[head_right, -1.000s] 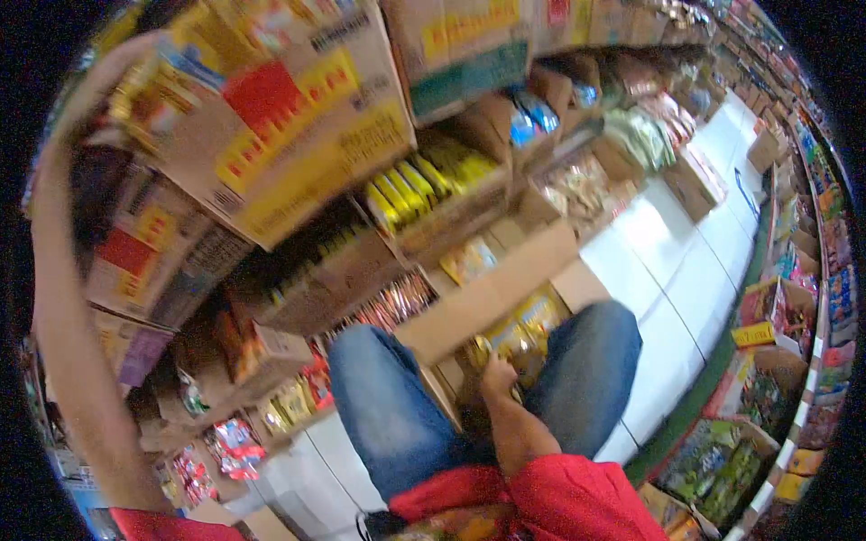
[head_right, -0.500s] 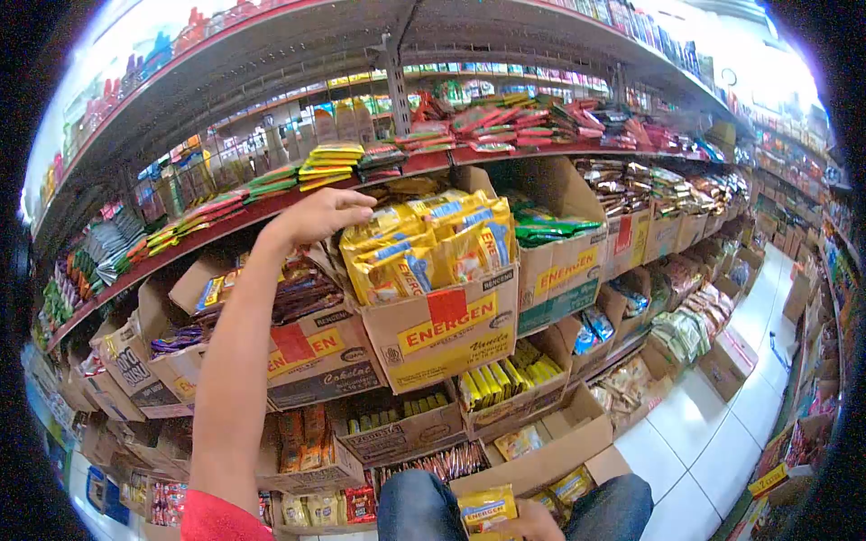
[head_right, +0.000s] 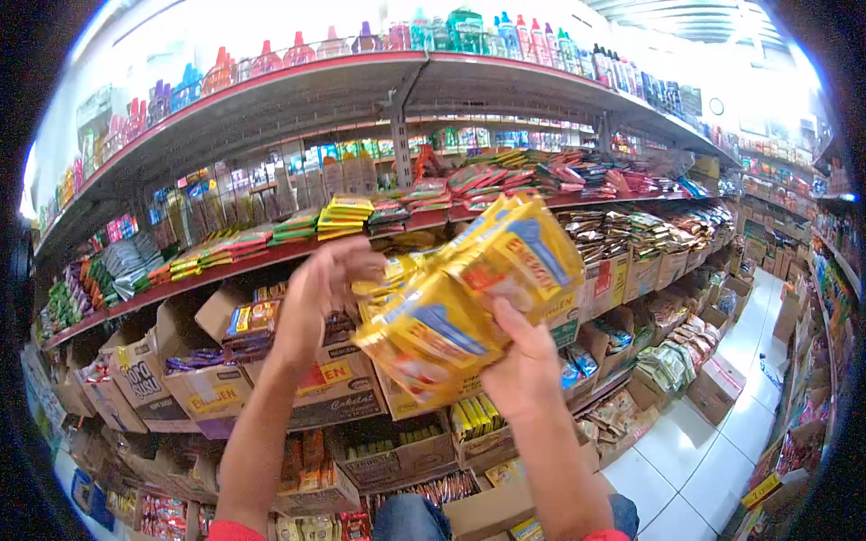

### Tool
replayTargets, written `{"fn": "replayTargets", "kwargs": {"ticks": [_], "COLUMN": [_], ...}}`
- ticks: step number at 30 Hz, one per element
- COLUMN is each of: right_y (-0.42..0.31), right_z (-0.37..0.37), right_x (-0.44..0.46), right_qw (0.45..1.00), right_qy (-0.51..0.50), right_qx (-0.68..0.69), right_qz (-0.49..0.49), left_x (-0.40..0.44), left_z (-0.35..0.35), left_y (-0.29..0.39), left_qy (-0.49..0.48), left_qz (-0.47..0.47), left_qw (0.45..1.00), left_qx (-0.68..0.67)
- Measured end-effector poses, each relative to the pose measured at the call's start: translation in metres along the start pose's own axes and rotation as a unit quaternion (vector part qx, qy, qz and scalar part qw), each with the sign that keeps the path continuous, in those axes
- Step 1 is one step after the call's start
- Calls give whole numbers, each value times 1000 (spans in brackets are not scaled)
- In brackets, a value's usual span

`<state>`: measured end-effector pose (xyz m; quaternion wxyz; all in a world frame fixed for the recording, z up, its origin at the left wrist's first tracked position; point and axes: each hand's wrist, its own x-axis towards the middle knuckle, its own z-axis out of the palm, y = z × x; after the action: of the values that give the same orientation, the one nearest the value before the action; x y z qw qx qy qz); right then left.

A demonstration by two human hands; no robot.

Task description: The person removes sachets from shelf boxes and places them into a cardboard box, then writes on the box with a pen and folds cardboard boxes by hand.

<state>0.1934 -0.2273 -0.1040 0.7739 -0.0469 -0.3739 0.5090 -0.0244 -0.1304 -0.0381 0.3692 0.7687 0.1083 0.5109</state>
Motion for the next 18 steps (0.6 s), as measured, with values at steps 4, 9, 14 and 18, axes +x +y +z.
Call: {"fn": "replayTargets", "kwargs": {"ticks": [4, 9, 14, 18], "right_y": [29, 45, 21, 13], "right_z": [17, 12, -15, 4], "right_x": [4, -8, -11, -17], "right_qw": [999, 998, 980, 924], "right_qy": [38, 55, -75, -123], "right_qx": [37, 37, -140, -317], "right_qz": [7, -16, 121, 172], "left_x": [-40, -66, -68, -69], "left_z": [35, 47, 30, 50], "left_y": [24, 18, 14, 15], "left_qy": [-42, -42, -158, -84], "left_qz": [-45, -53, -148, -159], "left_qw": [991, 951, 966, 981], "left_qx": [116, 303, 141, -79]}}
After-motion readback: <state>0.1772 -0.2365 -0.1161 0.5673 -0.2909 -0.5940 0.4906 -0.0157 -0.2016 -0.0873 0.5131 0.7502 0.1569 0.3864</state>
